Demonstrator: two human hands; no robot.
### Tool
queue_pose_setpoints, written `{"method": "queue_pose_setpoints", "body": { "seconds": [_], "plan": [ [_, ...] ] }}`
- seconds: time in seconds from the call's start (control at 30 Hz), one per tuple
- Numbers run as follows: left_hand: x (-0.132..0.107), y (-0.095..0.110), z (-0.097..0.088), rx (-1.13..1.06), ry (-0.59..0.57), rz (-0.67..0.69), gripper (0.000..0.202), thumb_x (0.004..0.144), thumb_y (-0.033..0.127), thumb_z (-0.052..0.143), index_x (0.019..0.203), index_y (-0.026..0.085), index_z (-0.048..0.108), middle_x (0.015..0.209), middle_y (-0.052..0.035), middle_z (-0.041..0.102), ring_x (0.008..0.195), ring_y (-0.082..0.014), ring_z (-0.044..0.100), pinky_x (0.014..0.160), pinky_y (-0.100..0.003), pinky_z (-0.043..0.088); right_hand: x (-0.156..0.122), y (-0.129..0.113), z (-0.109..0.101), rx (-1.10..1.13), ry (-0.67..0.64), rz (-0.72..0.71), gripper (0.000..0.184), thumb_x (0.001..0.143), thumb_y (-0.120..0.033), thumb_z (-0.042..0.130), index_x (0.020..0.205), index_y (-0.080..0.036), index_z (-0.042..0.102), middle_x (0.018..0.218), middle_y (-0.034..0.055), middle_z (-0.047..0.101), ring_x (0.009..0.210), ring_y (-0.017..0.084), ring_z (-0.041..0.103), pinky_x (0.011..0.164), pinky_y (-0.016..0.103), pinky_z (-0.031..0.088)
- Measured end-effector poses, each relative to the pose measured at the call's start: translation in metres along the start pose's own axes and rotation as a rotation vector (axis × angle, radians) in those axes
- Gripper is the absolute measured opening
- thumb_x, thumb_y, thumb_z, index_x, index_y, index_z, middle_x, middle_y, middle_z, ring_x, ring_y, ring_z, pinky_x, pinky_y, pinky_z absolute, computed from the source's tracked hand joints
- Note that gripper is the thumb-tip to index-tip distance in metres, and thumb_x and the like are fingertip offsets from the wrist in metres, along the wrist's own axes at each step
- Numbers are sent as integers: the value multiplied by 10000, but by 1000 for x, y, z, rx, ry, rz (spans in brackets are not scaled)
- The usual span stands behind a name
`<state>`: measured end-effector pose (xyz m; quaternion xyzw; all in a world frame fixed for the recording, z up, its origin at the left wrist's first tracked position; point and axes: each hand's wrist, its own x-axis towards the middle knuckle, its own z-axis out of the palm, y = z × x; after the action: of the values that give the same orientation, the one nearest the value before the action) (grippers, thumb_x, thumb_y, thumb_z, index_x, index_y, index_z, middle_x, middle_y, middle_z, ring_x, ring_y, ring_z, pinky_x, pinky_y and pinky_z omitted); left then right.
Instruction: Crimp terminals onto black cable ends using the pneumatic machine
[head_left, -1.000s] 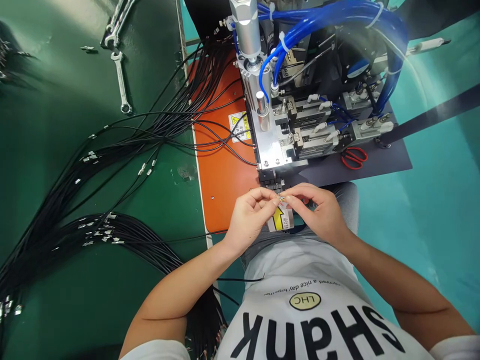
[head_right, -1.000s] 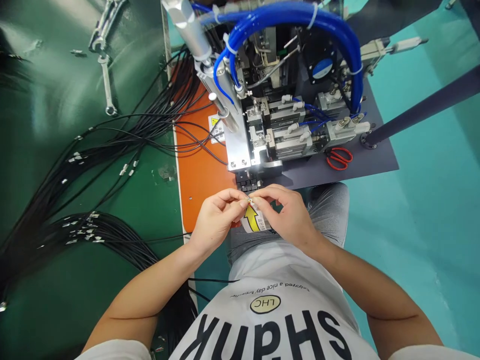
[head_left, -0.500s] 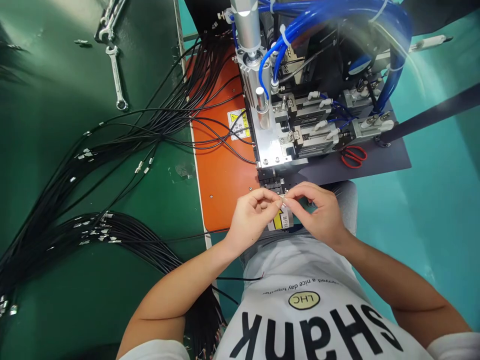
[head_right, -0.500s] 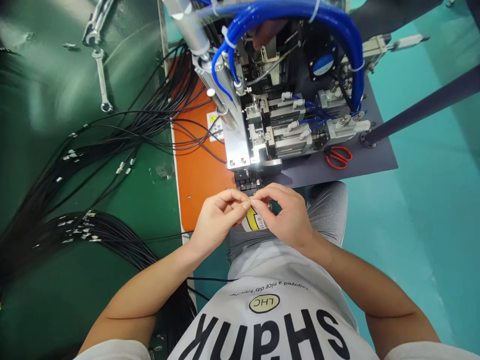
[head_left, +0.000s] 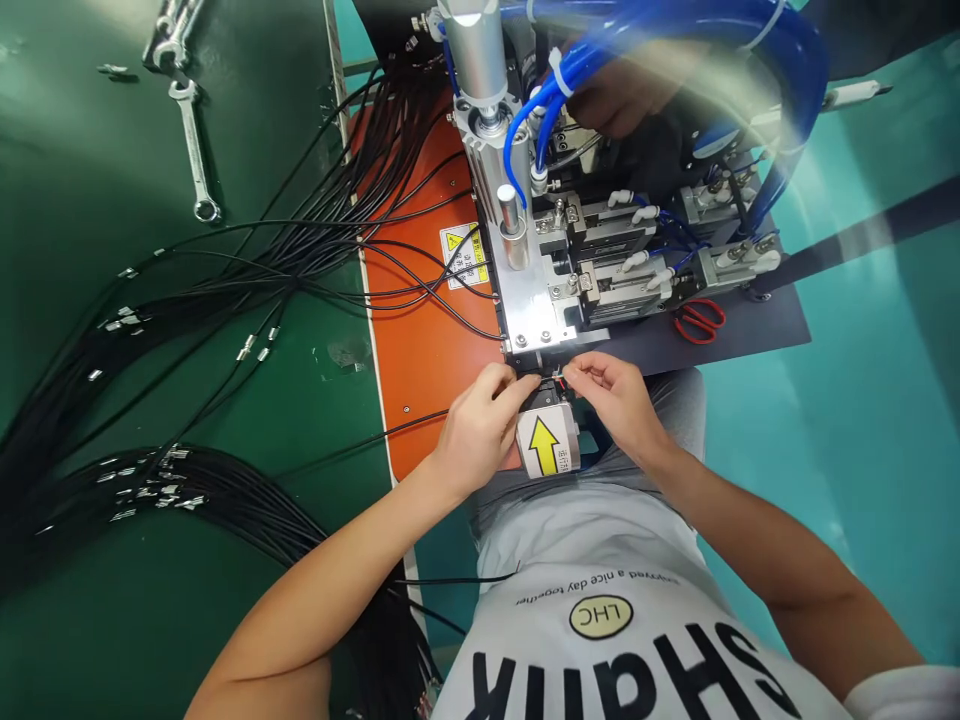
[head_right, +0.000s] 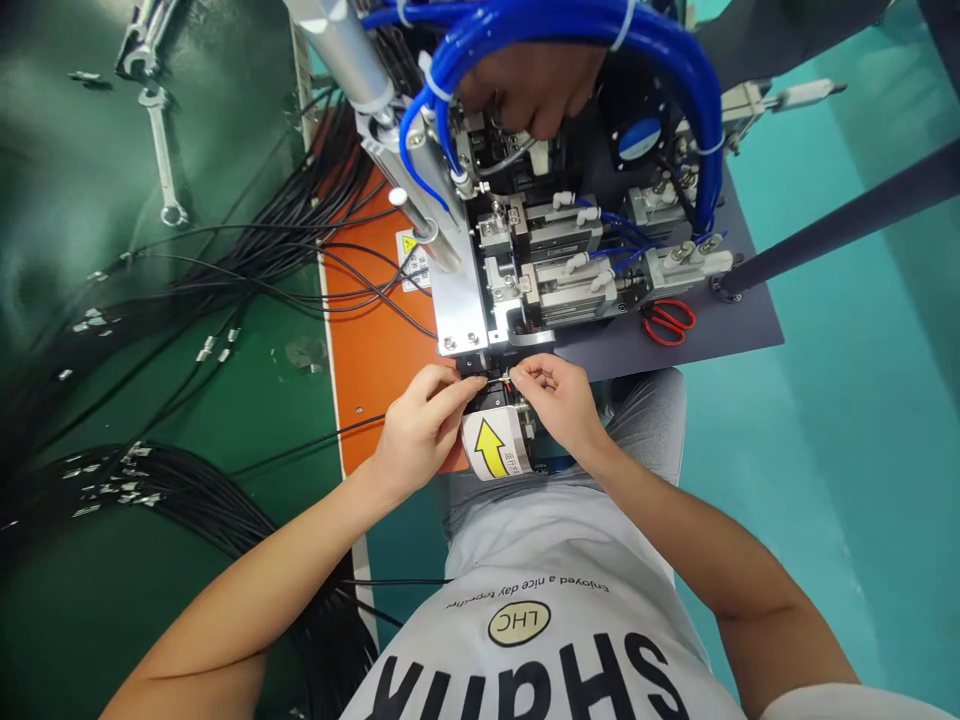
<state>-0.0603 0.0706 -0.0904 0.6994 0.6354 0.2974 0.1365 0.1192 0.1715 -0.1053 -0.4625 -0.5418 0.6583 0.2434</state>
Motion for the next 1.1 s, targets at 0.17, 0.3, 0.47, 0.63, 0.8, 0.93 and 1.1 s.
{"method": "queue_pose_setpoints", "body": {
  "seconds": [0.17, 0.3, 0.47, 0.63, 0.8, 0.93, 1.1],
  "plan": [
    [1, -3, 4, 10, -1, 11, 367, 941, 105, 400, 1222, 203, 615, 955, -83, 548, 905, -172, 574, 743, -279, 514, 2, 6, -1, 39, -10, 33, 220, 813, -402, 716, 836, -185, 690, 773, 13, 658, 695, 133, 574, 657, 262, 468],
    [1, -3, 4, 9, -9, 1, 380, 942, 114, 399, 1227, 223, 625, 937, -77, 536, 897, -172, 572, 733, -279, 514, 2, 4, -1, 38, -9, 50, 230, 807, -415, 719, 832, -187, 691, 766, 13, 662, 691, 135, 580, 648, 261, 475],
    [2, -5, 5, 26, -11, 2, 372, 946, 132, 408, 1224, 231, 635, 939, -77, 529, 899, -173, 568, 727, -277, 510, 2, 0, 0, 45, 0, 76, 223, 797, -402, 729, 812, -183, 688, 762, 12, 666, 693, 134, 585, 651, 259, 477],
    [3, -4, 4, 22, -27, -2, 372, 937, 119, 416, 1217, 215, 641, 951, -83, 527, 896, -174, 563, 732, -280, 504, 2, 1, 0, 74, 0, 85, 208, 795, -386, 736, 802, -184, 686, 747, 5, 656, 682, 125, 571, 646, 254, 466],
    [5, -3, 3, 44, -32, 2, 371, 936, 117, 413, 1211, 209, 646, 949, -84, 530, 847, -162, 552, 707, -272, 492, 2, 2, 0, 76, 1, 91, 219, 794, -398, 737, 823, -186, 689, 752, 6, 652, 680, 127, 569, 643, 257, 467],
    [8, -2, 1, 95, -43, 41, 374, 955, 133, 379, 1199, 214, 650, 923, -80, 534, 798, -150, 533, 668, -257, 468, 2, 4, 0, 57, -5, 58, 222, 806, -402, 725, 829, -186, 679, 760, 5, 652, 677, 126, 572, 641, 256, 472],
    [10, -5, 0, 278, -50, 143, 347, 973, 158, 385, 1201, 218, 639, 872, -71, 549, 746, -149, 517, 620, -252, 408, 3, 5, 1, 4, -26, 32, 227, 829, -405, 692, 842, -184, 642, 742, 3, 638, 649, 133, 597, 621, 262, 492]
  ]
}}
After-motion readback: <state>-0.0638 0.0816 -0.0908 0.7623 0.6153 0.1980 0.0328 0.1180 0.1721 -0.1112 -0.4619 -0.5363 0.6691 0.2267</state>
